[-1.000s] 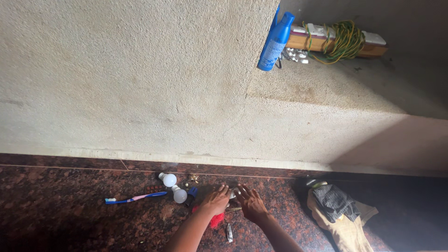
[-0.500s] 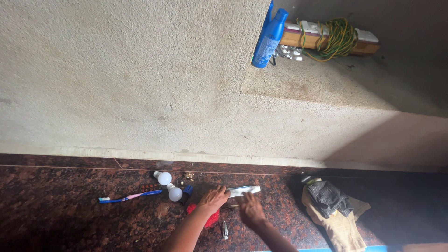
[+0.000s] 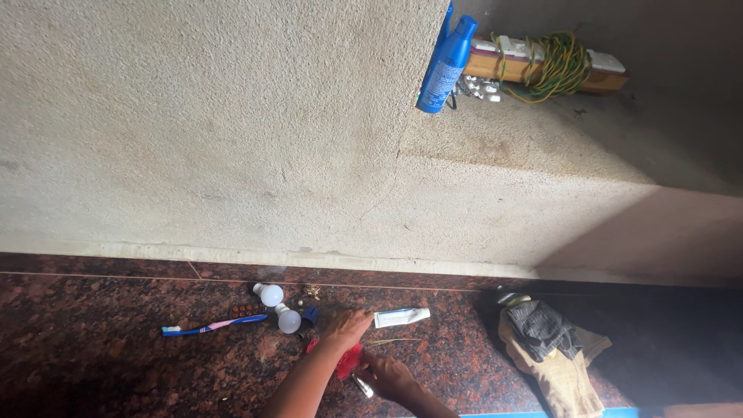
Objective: The person moves several items including blue bottles, a red cloth, light bulbs, and a tube of toothpaste between the floor and a wall-recessed ledge, arranging them on the ledge.
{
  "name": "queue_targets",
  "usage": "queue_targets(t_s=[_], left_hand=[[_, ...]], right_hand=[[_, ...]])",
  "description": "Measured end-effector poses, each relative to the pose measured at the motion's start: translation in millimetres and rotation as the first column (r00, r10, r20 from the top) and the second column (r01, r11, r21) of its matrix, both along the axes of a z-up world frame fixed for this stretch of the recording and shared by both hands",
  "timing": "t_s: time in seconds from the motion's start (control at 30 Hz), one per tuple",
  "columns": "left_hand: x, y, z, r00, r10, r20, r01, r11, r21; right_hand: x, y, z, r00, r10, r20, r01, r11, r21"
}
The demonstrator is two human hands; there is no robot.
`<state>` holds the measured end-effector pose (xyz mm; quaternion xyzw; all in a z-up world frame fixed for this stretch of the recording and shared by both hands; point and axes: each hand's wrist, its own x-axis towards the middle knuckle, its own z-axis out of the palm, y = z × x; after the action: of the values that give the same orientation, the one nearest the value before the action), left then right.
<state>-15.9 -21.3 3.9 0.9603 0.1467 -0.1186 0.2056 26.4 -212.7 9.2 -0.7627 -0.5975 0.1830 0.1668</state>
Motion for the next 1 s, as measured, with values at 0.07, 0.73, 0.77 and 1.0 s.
queue_targets(t_s=[0.07,0.73,0.77,1.0], left_hand=[[13.8,2.3,-10.4,0.997,0.062,0.049,-0.057,0.995,-0.084],[42.2,6.1,102.9,0.844,0.461,0.275,-0.159,0.704,-0.692],[46.5,6.3,117.8,0.833,0.447,0.327,-0.161,0.76,-0.629],[70.5,5.6,219.2,0.596,0.531,0.603,0.133,0.675,-0.726]], right_hand=[[-8.6,1.0,12.1,0.992,-0.045,-0.119,0.007,0.954,-0.3],[113.2,13.0,68.8,0.954,-0.241,0.18,0.22,0.966,0.133],[118.8,19.7,88.9,0.953,-0.241,0.182,0.218,0.966,0.136],[123.2,49.1,232.9,0.916,-0.394,-0.072,0.374,0.778,0.505]])
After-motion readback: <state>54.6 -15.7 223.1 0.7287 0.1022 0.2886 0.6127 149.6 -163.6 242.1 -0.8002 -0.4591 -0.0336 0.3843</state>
